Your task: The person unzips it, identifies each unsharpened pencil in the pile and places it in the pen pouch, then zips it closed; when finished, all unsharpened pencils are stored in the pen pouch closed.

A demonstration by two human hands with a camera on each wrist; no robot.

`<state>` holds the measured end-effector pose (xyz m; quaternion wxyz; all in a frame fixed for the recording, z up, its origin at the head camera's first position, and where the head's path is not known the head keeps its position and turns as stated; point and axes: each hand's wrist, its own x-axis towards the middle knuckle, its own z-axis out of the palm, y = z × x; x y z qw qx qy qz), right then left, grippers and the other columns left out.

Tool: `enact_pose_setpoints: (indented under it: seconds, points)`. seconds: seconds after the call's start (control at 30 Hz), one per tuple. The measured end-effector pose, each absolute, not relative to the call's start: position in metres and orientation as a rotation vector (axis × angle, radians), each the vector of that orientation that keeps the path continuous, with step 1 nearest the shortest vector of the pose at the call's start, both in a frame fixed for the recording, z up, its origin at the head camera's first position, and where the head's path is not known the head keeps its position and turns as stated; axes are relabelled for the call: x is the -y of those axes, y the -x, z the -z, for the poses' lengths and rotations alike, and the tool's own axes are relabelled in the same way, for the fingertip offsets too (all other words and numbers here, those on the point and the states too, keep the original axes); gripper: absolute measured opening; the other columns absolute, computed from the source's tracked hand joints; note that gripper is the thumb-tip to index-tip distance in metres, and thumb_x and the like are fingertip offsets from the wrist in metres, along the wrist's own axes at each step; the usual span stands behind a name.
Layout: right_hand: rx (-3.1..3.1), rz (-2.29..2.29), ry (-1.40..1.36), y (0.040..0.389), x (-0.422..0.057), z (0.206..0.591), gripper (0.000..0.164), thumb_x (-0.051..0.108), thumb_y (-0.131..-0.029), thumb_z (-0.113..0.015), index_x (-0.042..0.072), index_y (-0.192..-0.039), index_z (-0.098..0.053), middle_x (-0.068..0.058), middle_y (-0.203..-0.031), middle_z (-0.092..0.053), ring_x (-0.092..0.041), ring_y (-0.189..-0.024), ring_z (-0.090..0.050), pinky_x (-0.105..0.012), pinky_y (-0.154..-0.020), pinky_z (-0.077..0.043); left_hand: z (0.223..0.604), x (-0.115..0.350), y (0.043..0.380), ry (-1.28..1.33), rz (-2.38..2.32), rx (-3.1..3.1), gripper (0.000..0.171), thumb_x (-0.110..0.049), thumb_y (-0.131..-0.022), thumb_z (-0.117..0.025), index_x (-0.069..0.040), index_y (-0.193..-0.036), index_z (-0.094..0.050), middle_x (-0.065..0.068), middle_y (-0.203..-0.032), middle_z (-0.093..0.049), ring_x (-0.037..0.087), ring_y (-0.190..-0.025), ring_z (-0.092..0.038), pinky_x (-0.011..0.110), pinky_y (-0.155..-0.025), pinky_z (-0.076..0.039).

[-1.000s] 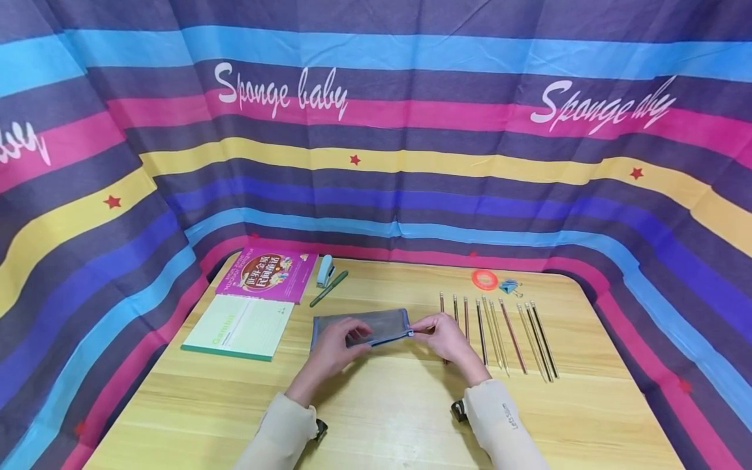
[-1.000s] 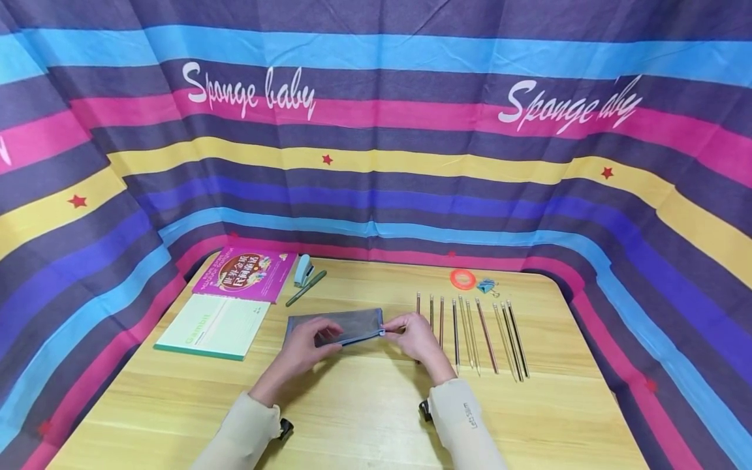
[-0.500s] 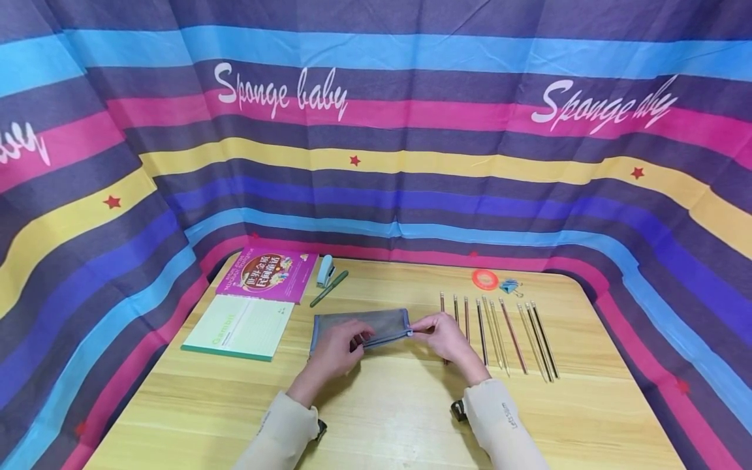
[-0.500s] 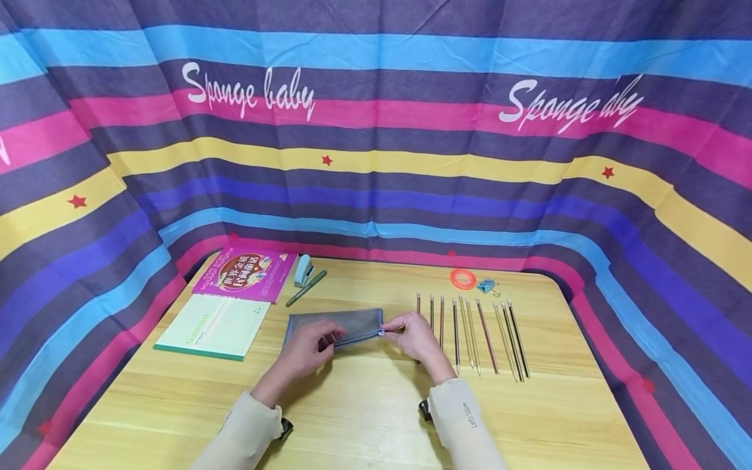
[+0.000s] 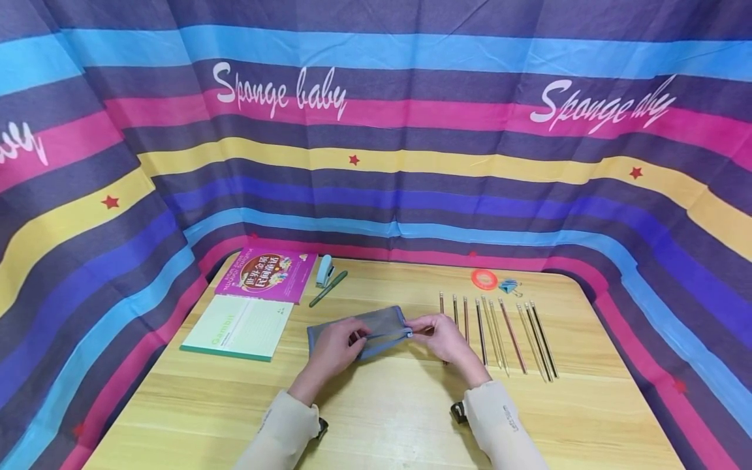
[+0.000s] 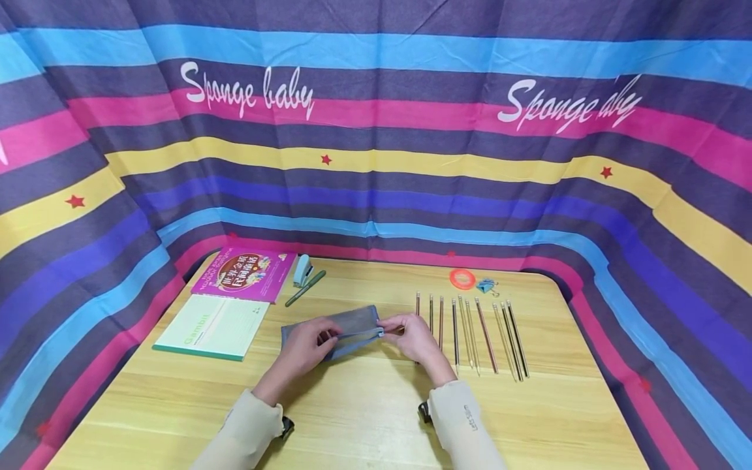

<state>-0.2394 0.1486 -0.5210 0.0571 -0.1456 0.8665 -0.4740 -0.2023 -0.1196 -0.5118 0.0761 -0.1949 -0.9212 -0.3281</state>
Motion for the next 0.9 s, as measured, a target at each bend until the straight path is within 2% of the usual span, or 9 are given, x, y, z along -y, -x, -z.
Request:
enact_pose_setpoints:
  seconds: [0.33,0.73,0.9]
  points:
    - [-2.639,1.432,0.464,0.235,-0.150,0.518,0.044,0.005,-0.091,-0.075,0.012,-0.134,-0.068,-0.002,-0.105,-0.079,-0.018,-0.095,-0.073,-0.028,-0.087,-0.062,0.503,0.117,0.206,0.519,1.096,2.780,0.011,-0.011,-0.090,-0.076,-0.017,-0.098,-0.077,-0.005,-0.091,-0.071,0.007,-0.076,-0.062,0.022,-0.066,-0.054]
    - [-2.630,1.460,0.444,0.225,-0.163,0.509,0.044,0.010,-0.095,-0.072,0.010,-0.138,-0.065,-0.003,-0.113,-0.077,-0.018,-0.102,-0.071,-0.028,-0.090,-0.060,0.501,0.113,0.210,0.446,1.163,2.753,0.012,-0.008,-0.088,-0.073,-0.018,-0.094,-0.074,-0.006,-0.086,-0.068,0.006,-0.072,-0.058,0.022,-0.064,-0.052]
    - [-2.641,1.487,0.405,0.219,-0.176,0.503,0.040,0.012,-0.096,-0.071,0.013,-0.137,-0.067,-0.009,-0.115,-0.077,-0.019,-0.101,-0.072,-0.028,-0.089,-0.061,0.502,0.113,0.210,0.430,1.239,2.726,0.012,-0.006,-0.088,-0.073,-0.017,-0.095,-0.073,-0.005,-0.085,-0.067,0.007,-0.071,-0.058,0.022,-0.064,-0.052]
